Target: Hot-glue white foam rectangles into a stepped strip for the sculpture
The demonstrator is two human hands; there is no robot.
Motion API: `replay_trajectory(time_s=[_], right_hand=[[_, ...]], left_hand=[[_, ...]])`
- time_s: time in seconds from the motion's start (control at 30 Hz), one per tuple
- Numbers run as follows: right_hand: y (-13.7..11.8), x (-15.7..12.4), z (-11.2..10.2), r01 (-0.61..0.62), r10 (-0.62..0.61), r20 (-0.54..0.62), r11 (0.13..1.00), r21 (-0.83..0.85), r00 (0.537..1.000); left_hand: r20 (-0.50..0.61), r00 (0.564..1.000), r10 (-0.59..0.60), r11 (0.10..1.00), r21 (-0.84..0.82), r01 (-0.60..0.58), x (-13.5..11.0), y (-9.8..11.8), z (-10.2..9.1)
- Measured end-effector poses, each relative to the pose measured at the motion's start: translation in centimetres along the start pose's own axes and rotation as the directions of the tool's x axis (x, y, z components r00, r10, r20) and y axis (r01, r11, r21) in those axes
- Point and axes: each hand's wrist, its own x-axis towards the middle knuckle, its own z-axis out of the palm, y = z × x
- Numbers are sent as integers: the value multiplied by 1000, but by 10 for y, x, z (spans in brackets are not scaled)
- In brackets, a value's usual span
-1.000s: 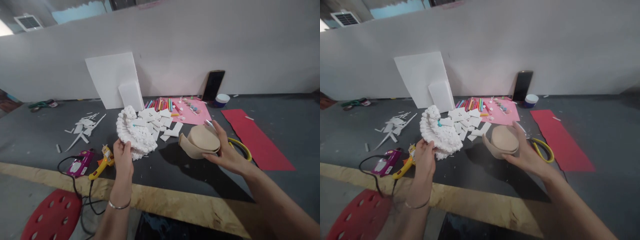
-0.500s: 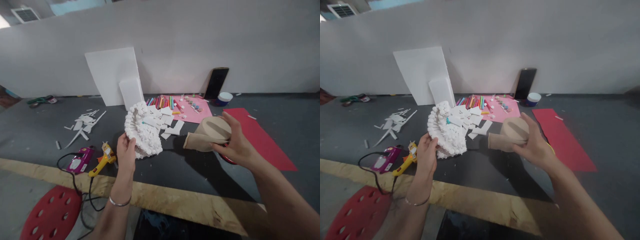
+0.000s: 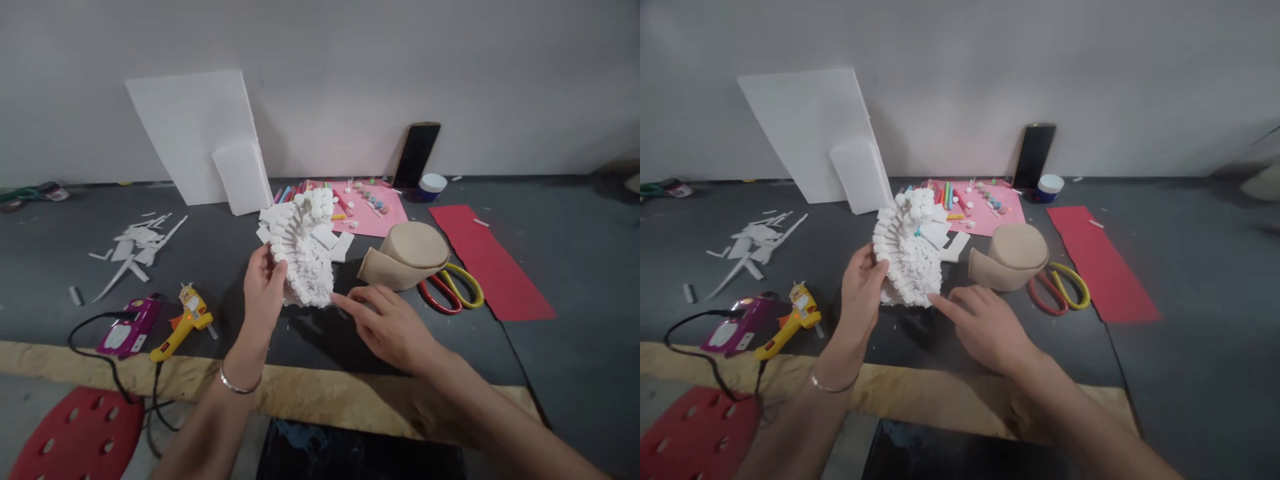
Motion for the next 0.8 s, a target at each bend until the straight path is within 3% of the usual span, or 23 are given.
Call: replay_trajectory(time_s=[0.13,0.23,0.6,0.8], right_hand=[[1,5,22,-76,72,235,997,9,969],[5,3,26,-95,80,319,995,32,944],[11,-2,35,-129,105,284,989,67,953],[12,2,36,-92,77,280,995,41,957]], left_hand=[[48,998,35,999,29,-37,-4,1,7],[84,994,71,996,50,-76,-5,3,11],[134,986,101,992,59,-110,9,-12,12],[160,980,121,987,82,-135,8,-7,14]])
